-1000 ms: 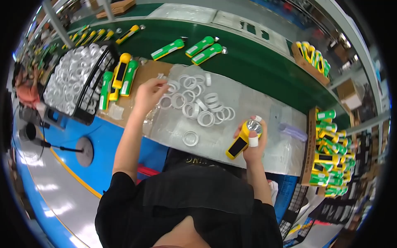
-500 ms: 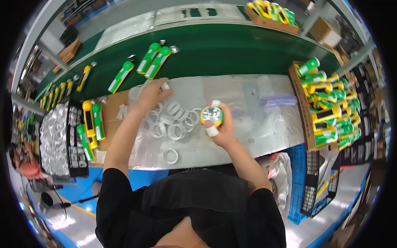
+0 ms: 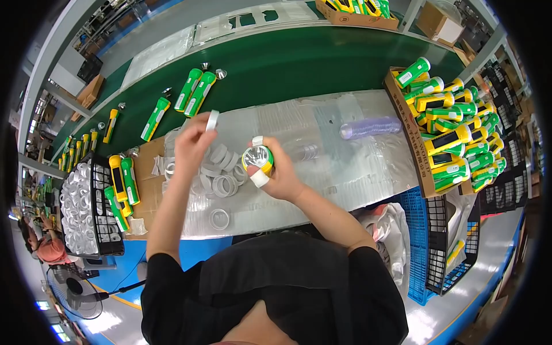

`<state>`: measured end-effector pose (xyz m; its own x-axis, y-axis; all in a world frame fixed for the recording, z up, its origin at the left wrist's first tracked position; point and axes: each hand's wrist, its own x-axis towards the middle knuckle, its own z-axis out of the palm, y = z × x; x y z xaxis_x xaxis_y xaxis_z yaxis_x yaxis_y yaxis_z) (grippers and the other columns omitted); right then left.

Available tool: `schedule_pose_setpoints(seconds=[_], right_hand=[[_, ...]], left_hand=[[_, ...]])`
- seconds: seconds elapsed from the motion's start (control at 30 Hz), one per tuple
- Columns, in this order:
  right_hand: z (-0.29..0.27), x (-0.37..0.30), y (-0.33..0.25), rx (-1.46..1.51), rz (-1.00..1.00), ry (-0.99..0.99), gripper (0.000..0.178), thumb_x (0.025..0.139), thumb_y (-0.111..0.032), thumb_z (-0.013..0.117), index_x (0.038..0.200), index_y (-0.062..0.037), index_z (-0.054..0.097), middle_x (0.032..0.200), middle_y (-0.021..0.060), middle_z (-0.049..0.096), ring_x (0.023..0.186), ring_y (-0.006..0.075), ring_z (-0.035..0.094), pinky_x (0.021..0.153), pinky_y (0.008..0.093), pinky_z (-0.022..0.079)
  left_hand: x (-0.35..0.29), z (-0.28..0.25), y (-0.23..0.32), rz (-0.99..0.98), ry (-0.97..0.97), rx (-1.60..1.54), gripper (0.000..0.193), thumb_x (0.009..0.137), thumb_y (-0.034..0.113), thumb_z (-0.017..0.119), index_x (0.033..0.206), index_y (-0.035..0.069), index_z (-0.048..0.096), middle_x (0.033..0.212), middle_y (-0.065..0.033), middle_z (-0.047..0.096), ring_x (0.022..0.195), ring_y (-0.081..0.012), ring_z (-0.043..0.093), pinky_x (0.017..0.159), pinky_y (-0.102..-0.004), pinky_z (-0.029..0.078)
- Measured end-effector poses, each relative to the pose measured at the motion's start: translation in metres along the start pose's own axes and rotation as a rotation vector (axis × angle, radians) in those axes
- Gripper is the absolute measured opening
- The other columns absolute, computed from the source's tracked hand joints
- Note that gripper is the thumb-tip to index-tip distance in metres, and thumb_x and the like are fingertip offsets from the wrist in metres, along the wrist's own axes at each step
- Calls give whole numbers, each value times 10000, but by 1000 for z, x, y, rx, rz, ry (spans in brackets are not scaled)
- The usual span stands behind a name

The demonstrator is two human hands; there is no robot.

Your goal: Assembling flashlights by fitting plastic rings onto the head of the flashlight bodies.

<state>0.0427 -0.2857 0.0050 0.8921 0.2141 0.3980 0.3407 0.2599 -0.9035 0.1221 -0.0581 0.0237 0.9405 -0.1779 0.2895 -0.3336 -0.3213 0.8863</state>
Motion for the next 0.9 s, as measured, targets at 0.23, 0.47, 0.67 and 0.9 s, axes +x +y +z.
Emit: schedule_pose_setpoints(seconds=[0.23, 0.47, 0.67, 0.9], right_hand=[[-5, 9, 7, -43, -103, -60, 510, 836, -139, 718, 1234, -29, 420, 1100, 73, 548, 990, 133, 549, 841, 289, 475], [-10, 11, 4, 76, -27, -128, 573, 841, -186, 723, 1287, -28, 400, 1142, 89, 549, 1047, 149, 545, 890, 301, 463], [-20, 20, -19, 398, -108, -79, 677, 835, -183, 734, 1411, -79, 392, 1278, 127, 537, 1151, 218, 555, 959, 346, 455], [-67, 35, -80, -718, -347, -315, 365, 731, -167, 796, 1038, -45, 640, 1020, 94, 657, 924, 262, 647, 762, 348, 519]], left_hand=[[-51, 51, 84, 402, 9, -58, 321, 646, 173, 860, 876, 10, 707, 1150, -158, 569, 947, -217, 587, 739, -286, 476], [-52, 51, 84, 417, 13, 70, 375, 611, 208, 877, 916, 53, 724, 1130, -134, 579, 864, -189, 576, 692, -281, 471], [-45, 53, 102, 440, -55, 200, 380, 590, 206, 882, 919, 88, 732, 1105, -98, 588, 878, -202, 566, 692, -296, 477], [-45, 63, 109, 420, -139, 254, 410, 634, 110, 854, 1008, 105, 686, 1127, -99, 601, 965, -253, 610, 766, -341, 517]])
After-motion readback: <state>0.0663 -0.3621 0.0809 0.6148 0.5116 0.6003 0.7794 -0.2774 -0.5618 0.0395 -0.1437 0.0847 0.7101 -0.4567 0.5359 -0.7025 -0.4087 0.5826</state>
